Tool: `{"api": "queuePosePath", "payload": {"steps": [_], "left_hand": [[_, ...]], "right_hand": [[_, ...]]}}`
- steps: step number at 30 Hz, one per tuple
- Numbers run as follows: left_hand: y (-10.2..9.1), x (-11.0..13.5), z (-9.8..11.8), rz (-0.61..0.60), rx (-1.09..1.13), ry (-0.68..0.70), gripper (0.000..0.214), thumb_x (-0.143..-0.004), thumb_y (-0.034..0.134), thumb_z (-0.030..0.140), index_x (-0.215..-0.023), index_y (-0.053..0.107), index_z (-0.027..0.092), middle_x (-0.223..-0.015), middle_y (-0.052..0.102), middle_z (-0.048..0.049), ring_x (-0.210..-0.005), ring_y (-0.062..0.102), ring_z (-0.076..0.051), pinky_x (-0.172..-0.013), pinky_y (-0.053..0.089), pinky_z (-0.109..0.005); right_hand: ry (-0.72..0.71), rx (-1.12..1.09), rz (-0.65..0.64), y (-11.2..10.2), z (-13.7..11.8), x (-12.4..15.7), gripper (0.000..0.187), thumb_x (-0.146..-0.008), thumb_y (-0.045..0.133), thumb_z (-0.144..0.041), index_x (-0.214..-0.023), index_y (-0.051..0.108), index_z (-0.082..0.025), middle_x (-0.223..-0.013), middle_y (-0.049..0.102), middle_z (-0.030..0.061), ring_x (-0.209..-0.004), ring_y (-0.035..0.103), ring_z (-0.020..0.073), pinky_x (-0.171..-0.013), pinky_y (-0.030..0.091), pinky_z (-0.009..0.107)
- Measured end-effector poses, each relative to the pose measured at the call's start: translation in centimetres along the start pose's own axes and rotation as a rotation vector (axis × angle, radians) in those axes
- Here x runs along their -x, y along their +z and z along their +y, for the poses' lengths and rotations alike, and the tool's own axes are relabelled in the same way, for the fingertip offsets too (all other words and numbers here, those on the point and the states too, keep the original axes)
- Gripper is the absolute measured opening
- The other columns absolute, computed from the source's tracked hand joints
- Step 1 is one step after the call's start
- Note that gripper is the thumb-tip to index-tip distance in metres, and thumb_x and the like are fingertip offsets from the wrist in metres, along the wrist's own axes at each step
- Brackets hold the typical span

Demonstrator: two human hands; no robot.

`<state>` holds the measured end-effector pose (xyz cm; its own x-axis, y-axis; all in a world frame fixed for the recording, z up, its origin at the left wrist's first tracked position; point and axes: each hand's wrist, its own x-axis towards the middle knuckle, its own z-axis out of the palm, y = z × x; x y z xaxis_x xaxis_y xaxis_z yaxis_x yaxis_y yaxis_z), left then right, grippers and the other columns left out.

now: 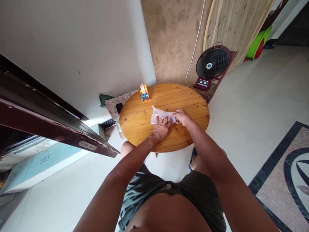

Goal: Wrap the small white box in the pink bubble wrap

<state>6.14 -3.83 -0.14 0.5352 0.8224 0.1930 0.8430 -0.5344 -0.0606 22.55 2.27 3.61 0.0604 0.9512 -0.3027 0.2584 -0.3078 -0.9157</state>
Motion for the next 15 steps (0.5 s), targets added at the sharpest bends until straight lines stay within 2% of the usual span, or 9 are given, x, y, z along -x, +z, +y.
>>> {"api": "queuePosePath", "payload": {"steps": [3, 5, 11, 15], "left_hand": [[-0.3, 0.2, -0.3, 0.025, 0.040, 0.006, 0.060, -0.098, 0.044, 0.023, -0.156, 0.038, 0.011, -0.158, 0.044, -0.0222, -0.147, 0.043, -0.035, -0.127, 0.018, -0.062], [-0.6, 0.3, -0.6, 0.040, 0.080, 0.013, 0.063, -0.095, 0.048, 0.024, -0.155, 0.038, 0.008, -0.158, 0.045, -0.0224, -0.147, 0.043, -0.034, -0.128, 0.019, -0.059], [-0.9, 0.2, -1.2, 0.056, 0.181, 0.009, 0.063, -0.090, 0.055, 0.028, -0.150, 0.047, 0.010, -0.158, 0.048, -0.0176, -0.148, 0.040, -0.032, -0.127, 0.024, -0.054], [-1.3, -0.2, -2.0, 0.085, 0.235, -0.003, 0.061, -0.088, 0.057, 0.026, -0.148, 0.051, 0.015, -0.151, 0.056, -0.0142, -0.144, 0.046, -0.029, -0.126, 0.028, -0.052]], "right_hand": [[0.034, -0.078, 0.021, 0.4, -0.4, 0.3, 0.018, -0.082, 0.071, -0.012, -0.071, 0.057, -0.017, -0.047, 0.057, -0.0038, -0.039, 0.051, 0.0087, -0.038, 0.037, 0.017], [0.089, -0.166, 0.032, 0.6, -0.6, 0.4, 0.018, -0.084, 0.068, -0.011, -0.071, 0.057, -0.017, -0.046, 0.056, -0.0045, -0.037, 0.049, 0.0080, -0.037, 0.037, 0.017], [0.154, -0.296, 0.032, 1.5, -0.6, 0.3, 0.022, -0.089, 0.064, -0.012, -0.070, 0.055, -0.018, -0.047, 0.055, -0.0059, -0.037, 0.048, 0.0064, -0.038, 0.038, 0.017], [0.154, -0.342, 0.032, 2.1, -0.7, 0.3, 0.021, -0.090, 0.064, -0.012, -0.071, 0.057, -0.018, -0.048, 0.055, -0.0059, -0.038, 0.048, 0.0063, -0.039, 0.040, 0.017]]}}
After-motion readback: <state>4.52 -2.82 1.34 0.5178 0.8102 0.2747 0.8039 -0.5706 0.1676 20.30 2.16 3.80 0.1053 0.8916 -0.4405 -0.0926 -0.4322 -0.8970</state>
